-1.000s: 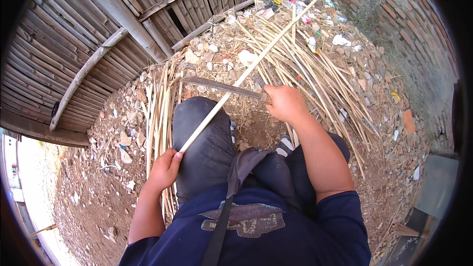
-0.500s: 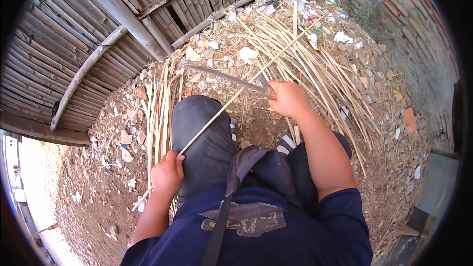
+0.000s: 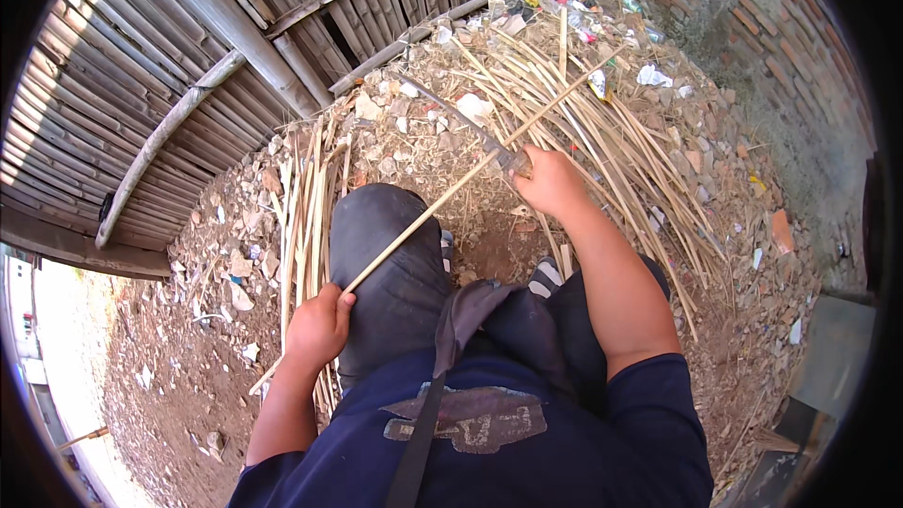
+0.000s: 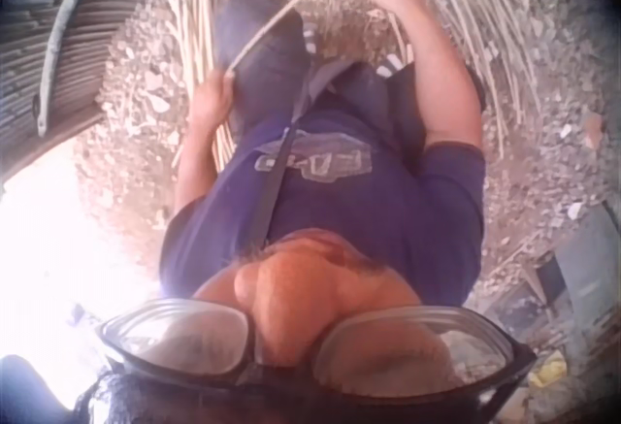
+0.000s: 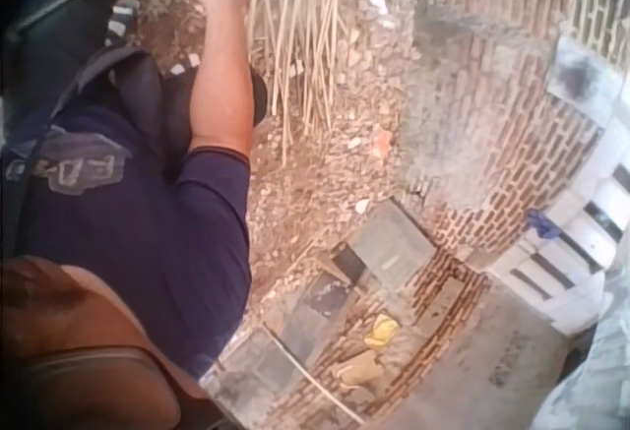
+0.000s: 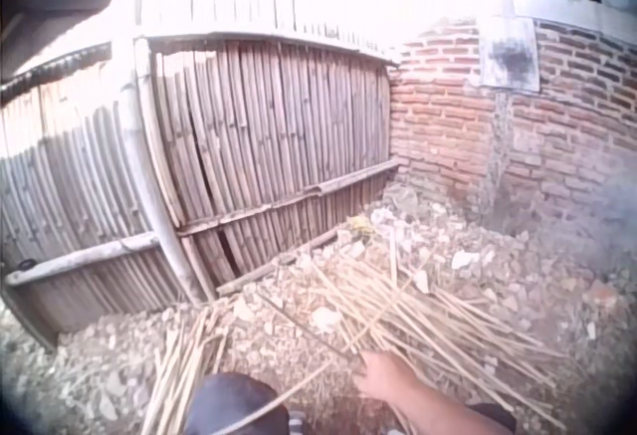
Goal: The person uses a blade to shave the surface of a bamboo strip, repeating the motion along its length.
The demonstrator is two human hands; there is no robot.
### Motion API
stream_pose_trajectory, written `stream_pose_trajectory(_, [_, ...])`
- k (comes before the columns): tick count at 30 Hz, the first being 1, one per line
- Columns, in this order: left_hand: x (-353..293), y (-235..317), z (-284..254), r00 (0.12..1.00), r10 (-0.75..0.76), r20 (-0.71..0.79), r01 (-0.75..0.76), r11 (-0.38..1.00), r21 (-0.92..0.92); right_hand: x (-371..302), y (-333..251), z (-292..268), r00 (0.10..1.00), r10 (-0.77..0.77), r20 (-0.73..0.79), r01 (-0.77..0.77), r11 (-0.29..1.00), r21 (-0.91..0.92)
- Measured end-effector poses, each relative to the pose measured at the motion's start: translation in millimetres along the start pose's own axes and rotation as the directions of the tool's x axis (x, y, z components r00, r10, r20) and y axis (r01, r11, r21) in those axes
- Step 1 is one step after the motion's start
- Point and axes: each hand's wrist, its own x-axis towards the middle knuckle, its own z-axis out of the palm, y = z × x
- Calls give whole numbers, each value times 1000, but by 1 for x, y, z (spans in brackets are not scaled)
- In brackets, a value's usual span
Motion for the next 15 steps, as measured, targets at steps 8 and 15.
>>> stream_pose_trajectory(8, [2, -14, 2, 999, 41, 36, -37, 994, -102, -14, -11, 14, 989, -135, 53, 129, 985, 115])
stream_pose_trajectory(15, [2, -2, -5, 999, 9, 36, -9, 1000, -6, -26, -33, 6, 976, -207, 65, 211, 976, -49])
